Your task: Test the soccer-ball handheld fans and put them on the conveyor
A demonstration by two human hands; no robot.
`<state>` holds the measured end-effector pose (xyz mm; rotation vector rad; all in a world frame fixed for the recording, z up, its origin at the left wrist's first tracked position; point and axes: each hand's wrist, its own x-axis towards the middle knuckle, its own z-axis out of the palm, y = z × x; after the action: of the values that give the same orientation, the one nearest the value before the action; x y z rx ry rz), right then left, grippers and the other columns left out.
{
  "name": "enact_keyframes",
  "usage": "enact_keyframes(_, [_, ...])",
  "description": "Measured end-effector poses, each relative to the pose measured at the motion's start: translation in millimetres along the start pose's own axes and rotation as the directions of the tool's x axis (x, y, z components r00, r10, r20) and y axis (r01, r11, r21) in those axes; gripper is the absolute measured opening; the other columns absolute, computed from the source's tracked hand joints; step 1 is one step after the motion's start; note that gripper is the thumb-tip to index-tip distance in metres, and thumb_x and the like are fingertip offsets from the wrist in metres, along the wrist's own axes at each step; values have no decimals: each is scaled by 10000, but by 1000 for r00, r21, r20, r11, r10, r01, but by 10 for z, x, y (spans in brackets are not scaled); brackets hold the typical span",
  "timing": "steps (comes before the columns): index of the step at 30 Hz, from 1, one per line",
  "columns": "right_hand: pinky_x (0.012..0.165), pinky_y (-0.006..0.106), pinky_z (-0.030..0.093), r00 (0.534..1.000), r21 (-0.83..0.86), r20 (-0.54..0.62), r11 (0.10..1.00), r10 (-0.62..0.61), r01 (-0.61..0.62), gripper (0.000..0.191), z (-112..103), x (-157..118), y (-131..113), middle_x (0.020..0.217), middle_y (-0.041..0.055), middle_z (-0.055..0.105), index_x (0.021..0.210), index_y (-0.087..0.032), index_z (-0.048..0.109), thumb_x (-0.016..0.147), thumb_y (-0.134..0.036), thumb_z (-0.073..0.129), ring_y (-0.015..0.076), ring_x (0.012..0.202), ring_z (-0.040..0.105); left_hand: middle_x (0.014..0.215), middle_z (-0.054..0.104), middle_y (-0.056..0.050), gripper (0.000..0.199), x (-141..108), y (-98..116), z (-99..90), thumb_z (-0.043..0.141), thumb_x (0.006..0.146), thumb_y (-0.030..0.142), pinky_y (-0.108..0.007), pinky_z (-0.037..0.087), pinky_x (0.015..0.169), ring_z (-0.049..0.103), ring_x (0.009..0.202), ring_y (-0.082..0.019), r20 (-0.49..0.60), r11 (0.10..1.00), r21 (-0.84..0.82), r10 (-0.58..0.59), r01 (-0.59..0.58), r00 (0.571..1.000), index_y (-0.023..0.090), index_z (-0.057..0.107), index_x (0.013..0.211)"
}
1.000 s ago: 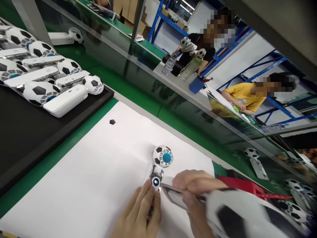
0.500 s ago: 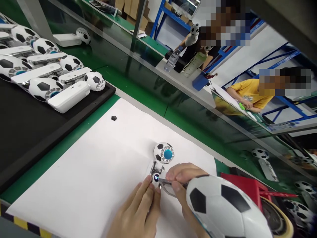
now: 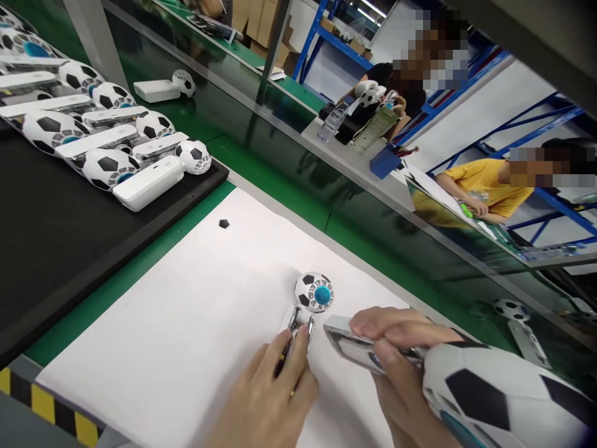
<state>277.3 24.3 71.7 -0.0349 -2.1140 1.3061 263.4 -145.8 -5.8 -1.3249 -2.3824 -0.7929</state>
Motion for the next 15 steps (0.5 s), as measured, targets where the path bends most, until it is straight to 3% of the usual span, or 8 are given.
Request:
enact_keyframes(6, [589, 325, 574, 998, 6, -8, 998, -67, 67, 121, -52, 3, 15, 756, -17, 626, 892, -256, 576, 834, -171, 639, 173, 640, 652, 1308, 608, -92, 502, 29, 3, -23, 439, 812, 51, -350, 511, 847, 546, 1099, -274, 33, 998, 61, -4, 2, 999, 83, 562, 1297])
enact_keyframes(11, [631, 295, 560, 997, 24, -50, 997, -66, 67, 131, -90, -87, -17, 761, -20, 621, 899, -238, 587, 837, -137, 642, 156, 683, 640, 1276, 596, -139, 561, 48, 49, -45, 439, 774, 18, -364, 518, 828, 522, 1087, -304, 78, 998, 67, -13, 8, 997, 4, 508, 1330])
enact_keyframes(15, [679, 291, 580, 997, 30, -15, 997, -71, 71, 148, -209, -112, -59, 786, -9, 639, 914, -229, 617, 833, -109, 643, 156, 703, 648, 1327, 556, -151, 601, 37, 50, -44, 438, 762, -7, -362, 527, 818, 505, 1086, -309, 93, 998, 59, -36, 31, 995, -4, 470, 1362])
